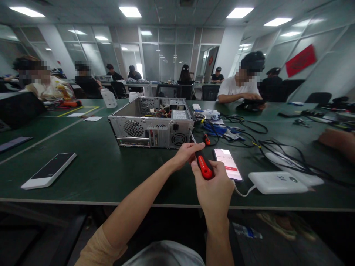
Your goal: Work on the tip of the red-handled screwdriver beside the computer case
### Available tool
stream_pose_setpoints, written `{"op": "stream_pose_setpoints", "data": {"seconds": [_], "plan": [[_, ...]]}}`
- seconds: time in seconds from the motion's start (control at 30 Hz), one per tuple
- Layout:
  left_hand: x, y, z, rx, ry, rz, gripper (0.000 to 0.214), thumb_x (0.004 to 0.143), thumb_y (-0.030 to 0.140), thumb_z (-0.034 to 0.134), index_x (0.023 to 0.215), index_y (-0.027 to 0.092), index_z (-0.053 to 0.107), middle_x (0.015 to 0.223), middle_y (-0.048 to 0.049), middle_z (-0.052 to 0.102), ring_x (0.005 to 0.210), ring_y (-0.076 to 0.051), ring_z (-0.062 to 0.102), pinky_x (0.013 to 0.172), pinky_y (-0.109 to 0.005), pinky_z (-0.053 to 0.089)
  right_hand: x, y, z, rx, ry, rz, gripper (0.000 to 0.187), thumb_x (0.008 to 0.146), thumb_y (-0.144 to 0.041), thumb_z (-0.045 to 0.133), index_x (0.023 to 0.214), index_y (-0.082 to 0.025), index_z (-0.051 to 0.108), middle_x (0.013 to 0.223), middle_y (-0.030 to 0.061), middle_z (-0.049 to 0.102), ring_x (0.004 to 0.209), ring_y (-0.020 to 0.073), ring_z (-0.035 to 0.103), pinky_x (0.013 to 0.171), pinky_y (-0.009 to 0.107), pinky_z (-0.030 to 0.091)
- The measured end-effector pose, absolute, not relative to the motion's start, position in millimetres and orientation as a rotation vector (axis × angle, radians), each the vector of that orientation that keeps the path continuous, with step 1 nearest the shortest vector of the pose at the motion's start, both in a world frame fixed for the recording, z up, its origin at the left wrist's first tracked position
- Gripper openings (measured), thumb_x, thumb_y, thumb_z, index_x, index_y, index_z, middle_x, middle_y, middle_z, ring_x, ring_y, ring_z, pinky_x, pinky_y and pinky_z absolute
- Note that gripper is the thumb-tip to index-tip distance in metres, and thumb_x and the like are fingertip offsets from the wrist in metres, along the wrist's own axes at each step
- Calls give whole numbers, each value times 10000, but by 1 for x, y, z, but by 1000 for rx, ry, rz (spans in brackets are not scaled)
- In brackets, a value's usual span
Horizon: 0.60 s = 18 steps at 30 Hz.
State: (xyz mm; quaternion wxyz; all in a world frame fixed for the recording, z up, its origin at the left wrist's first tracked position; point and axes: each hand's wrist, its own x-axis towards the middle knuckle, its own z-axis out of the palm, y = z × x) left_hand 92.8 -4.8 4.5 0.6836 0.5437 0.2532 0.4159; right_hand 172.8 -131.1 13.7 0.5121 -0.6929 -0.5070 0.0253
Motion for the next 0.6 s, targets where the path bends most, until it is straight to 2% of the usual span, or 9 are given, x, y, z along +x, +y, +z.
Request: {"op": "stream_pose_setpoints", "data": {"seconds": [0.13,0.23,0.37,0.6], "plan": [[92,-4,4,1198,564,955,433,736,525,724,630,172,497,515,61,448,411,-44,391,409,-197,270,171,-134,14,-1572,-1227,233,431,830,-614,611,965,-204,600,753,46,702,643,212,654,601,302,444],[91,-3,5,1237,602,969,445,763,535,691,597,170,497,490,52,438,393,-45,388,396,-201,251,169,-133,12,-1409,-1179,508,410,924,-603,467,956,-208,572,708,20,687,568,164,633,549,268,468],[90,-5,7,1252,617,953,482,761,569,685,581,172,480,466,55,428,371,-38,371,383,-196,234,165,-126,9,-1312,-1058,628,409,976,-587,341,972,-223,525,679,-10,667,493,132,599,489,242,473],[88,-7,8,1303,663,951,535,736,674,657,676,145,603,468,45,470,358,-47,384,372,-196,244,162,-119,5,-1235,-994,618,312,899,-528,548,952,-221,536,701,-15,652,599,145,632,494,226,489]]}}
